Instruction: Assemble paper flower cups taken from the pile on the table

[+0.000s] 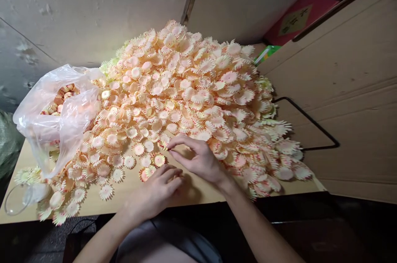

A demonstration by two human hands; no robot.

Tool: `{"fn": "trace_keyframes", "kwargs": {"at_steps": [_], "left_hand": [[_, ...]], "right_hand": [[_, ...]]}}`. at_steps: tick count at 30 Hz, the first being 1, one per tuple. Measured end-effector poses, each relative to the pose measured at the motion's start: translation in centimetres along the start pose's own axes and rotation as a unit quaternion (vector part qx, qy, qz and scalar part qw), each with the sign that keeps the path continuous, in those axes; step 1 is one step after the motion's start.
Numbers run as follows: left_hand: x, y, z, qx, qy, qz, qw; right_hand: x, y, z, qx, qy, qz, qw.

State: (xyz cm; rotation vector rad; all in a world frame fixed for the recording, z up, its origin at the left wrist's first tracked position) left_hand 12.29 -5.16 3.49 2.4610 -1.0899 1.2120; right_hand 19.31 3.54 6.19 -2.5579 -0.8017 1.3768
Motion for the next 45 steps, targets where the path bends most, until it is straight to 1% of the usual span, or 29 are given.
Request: {"fn": "trace_keyframes", "kwargs": {"at_steps": [2,3,5,7,8,9,11,12,15,16,18,21,23,26,30,34,39,42,45], "left_hand": [[-0.2,0.0,-0.3,0.037,-0.045,0.021,0.998],[0.0,0.1,-0.9,0.062,-0.046,0.033,0.996],[0.5,0.5,-3.4,0.151,-0.040,0.060,0.986],[1.1,1.1,-6.5,0.262,-0.064,0.081,0.960],[1.2,1.0,-7.4,0.286,-0.088,0.082,0.951],[1.1,0.8,-8.1,0.298,-0.114,0.085,0.944],[0.2,-0.4,-8.8,0.284,-0.147,0.088,0.943],[-0.4,-1.0,-8.9,0.273,-0.152,0.101,0.945],[-2.7,-2.6,-9.2,0.245,-0.142,0.132,0.950],[-3.3,-2.9,-9.4,0.251,-0.132,0.146,0.948],[-4.7,-3.1,-10.3,0.282,-0.105,0.152,0.942],[-6.2,-3.1,-11.3,0.318,-0.064,0.147,0.934],[-6.7,-2.9,-11.5,0.335,-0.048,0.150,0.929],[-7.2,-2.5,-11.7,0.349,-0.038,0.144,0.925],[-8.3,-1.9,-12.4,0.368,-0.028,0.103,0.924],[-9.3,-1.6,-12.8,0.357,0.024,0.055,0.932],[-9.9,-1.3,-12.8,0.361,0.093,0.025,0.927],[-10.0,-1.4,-12.6,0.354,0.097,0.032,0.930],[-9.9,-1.8,-12.2,0.327,0.102,0.052,0.938]], "right_hand": [[1.3,0.4,-0.6,0.025,-0.104,0.067,0.992],[1.9,0.6,-0.6,0.034,-0.152,0.093,0.983],[2.8,1.0,-0.4,0.044,-0.232,0.130,0.963],[3.2,1.1,0.2,0.043,-0.284,0.153,0.946],[3.2,1.0,0.5,0.040,-0.303,0.160,0.939],[3.2,0.9,0.8,0.038,-0.316,0.164,0.934],[3.0,0.5,1.2,0.039,-0.327,0.169,0.929],[3.0,0.2,1.2,0.047,-0.327,0.171,0.928],[3.3,-0.6,0.3,0.098,-0.310,0.183,0.928],[3.6,-0.8,-0.2,0.119,-0.305,0.189,0.926],[4.2,-1.1,-1.0,0.156,-0.299,0.201,0.920],[4.6,-1.6,-1.7,0.177,-0.298,0.202,0.916],[4.7,-2.3,-1.5,0.175,-0.302,0.197,0.916],[4.8,-3.6,-0.7,0.167,-0.311,0.187,0.917],[5.1,-5.7,1.2,0.141,-0.313,0.178,0.922],[5.6,-7.0,2.7,0.122,-0.299,0.163,0.932],[6.0,-6.9,4.3,0.104,-0.317,0.149,0.931],[5.8,-6.6,5.1,0.077,-0.335,0.146,0.928],[5.9,-6.4,5.3,0.060,-0.341,0.155,0.925]]}}
Point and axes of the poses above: each hand's wrist, its own y-axis away from the middle knuckle, its own z-axis out of the palm, x = y × z, the point moved 10 cm from there along -y, towards the middle knuckle, and after that the axes turned 12 degrees about y, right-handed, at the moved point
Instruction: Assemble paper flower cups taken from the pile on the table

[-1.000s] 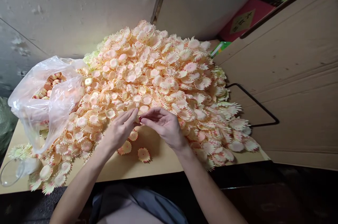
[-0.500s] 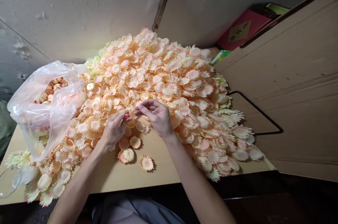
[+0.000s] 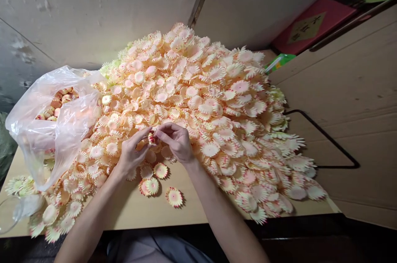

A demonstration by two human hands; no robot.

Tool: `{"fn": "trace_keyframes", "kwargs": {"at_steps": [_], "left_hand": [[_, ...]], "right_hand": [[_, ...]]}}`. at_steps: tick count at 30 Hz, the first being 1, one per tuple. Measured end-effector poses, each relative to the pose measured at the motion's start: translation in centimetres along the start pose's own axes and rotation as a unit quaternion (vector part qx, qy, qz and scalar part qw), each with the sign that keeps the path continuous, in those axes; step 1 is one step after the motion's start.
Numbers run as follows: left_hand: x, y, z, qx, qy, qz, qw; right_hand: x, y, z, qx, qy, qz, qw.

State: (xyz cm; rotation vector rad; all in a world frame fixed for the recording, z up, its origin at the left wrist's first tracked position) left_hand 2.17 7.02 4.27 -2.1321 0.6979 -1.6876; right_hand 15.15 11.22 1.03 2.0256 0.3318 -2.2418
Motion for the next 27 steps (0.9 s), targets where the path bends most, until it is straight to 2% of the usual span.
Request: {"fn": "trace_keyframes", "kwargs": {"at_steps": [6,12,18,23,27], "left_hand": [[-0.1,-0.3,0.3,-0.017,0.061,-0.016,0.998],[0.5,-0.6,-0.1,-0.017,0.094,-0.002,0.995],[-0.3,-0.5,-0.2,-0.012,0.106,-0.046,0.993],[-0.3,-0.6,0.2,-0.030,0.140,-0.046,0.989],[-0.4,-0.7,0.5,-0.045,0.160,-0.051,0.985]], "right_hand": [[0.5,0.1,0.5,-0.040,-0.047,0.040,0.997],[1.1,0.0,0.5,-0.054,-0.070,0.062,0.994],[1.5,0.1,0.2,-0.068,-0.068,0.064,0.993],[0.9,0.3,0.6,-0.097,-0.070,0.062,0.991],[0.7,0.3,0.6,-0.095,-0.061,0.072,0.991]]}}
Point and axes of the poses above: each hand's wrist, its own y-axis away from the middle knuckle, its own z-axis out of the palm, x = y × z, the point moved 10 cm from there along -y, towards the middle knuckle, and after that the axes turned 12 degrees about y, right-handed, at the moved point
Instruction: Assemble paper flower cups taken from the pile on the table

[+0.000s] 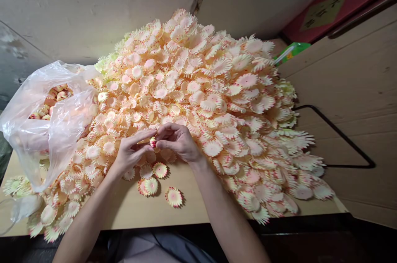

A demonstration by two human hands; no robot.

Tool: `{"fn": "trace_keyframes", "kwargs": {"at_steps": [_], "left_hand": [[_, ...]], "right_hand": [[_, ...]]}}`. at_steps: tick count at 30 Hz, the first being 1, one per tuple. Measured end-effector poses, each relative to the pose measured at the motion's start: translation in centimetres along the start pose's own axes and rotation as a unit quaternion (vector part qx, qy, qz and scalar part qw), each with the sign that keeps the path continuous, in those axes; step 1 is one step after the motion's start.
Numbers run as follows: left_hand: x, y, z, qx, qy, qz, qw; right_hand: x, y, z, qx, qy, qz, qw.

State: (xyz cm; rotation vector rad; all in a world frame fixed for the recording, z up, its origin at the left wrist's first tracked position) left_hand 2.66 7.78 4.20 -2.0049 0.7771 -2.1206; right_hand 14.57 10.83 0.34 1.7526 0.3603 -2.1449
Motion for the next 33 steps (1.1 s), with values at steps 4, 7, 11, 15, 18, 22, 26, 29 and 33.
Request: {"fn": "trace_keyframes", "kwargs": {"at_steps": [4,7,11,15,18,22,26,29,33], "left_hand": [[-0.15,-0.03,0.06,-0.004,0.010,-0.010,1.000],[-0.29,-0.06,0.06,0.000,0.014,-0.023,1.000],[-0.57,0.01,0.04,0.003,0.010,-0.041,0.999],[-0.61,0.11,0.07,0.001,0.013,-0.041,0.999],[-0.51,0.11,0.11,-0.003,0.011,-0.032,0.999],[-0.41,0.07,0.10,-0.006,0.002,-0.026,1.000],[-0.30,0.06,0.14,-0.011,0.004,-0.023,1.000],[-0.48,0.12,0.10,-0.012,0.002,-0.028,1.000],[-0.83,0.23,0.08,-0.013,-0.002,-0.038,0.999]], "right_hand": [[-0.01,-0.02,0.03,-0.007,-0.007,0.000,1.000],[0.08,-0.01,0.08,-0.016,-0.012,0.002,1.000],[0.23,-0.02,-0.10,-0.013,0.001,0.007,1.000],[0.24,-0.10,0.06,-0.025,0.007,0.005,1.000],[0.33,-0.12,0.06,-0.027,0.007,0.003,1.000],[0.55,-0.03,0.12,-0.037,0.004,0.001,0.999],[0.36,0.03,0.55,-0.060,-0.005,-0.007,0.998],[0.28,-0.01,0.52,-0.055,-0.001,-0.004,0.998],[0.32,0.00,0.43,-0.051,-0.005,-0.006,0.999]]}}
Point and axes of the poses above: each hand's wrist, its own y-axis away from the middle knuckle, its own z-axis out of the palm, x = y × z, the point moved 10 cm from there along -y, towards the middle knuckle, and after that the axes turned 12 degrees about y, right-handed, at the moved point
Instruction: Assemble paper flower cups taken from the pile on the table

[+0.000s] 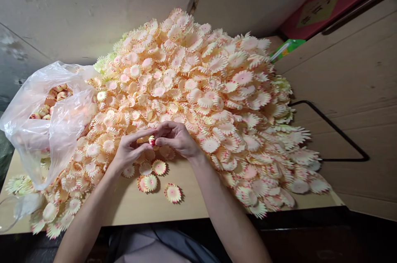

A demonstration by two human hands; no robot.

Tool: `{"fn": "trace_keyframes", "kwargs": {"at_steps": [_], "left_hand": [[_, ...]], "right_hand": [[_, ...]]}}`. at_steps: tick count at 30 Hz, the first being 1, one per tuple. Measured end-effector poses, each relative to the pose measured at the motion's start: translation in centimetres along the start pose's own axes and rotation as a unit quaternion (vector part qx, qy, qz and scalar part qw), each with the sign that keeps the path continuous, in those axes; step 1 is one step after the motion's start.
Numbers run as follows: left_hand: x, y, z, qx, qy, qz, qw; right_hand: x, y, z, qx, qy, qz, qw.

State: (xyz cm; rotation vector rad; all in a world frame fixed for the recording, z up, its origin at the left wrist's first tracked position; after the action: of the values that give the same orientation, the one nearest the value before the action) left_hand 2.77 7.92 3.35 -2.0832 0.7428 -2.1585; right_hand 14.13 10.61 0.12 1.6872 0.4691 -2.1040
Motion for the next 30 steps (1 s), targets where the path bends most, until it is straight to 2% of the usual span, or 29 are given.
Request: {"fn": "trace_keyframes", "kwargs": {"at_steps": [13,30], "left_hand": [[-0.31,0.11,0.06,0.001,0.044,-0.025,0.999],[-0.98,0.27,-0.22,0.008,0.036,-0.050,0.998]], "right_hand": [[0.23,-0.06,-0.05,-0.011,0.001,-0.003,1.000],[0.31,-0.01,-0.25,0.000,0.013,0.003,1.000]]}}
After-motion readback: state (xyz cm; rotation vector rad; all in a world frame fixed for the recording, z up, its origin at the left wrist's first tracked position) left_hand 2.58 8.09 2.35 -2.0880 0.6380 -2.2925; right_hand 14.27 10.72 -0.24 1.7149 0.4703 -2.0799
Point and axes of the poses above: each hand's wrist, its own y-axis away from the middle knuckle, its own z-axis out of the palm, x = y × z, the point moved 10 cm from there along -y, towards the middle knuckle, and after that the axes turned 12 degrees about y, right-handed, at the moved point
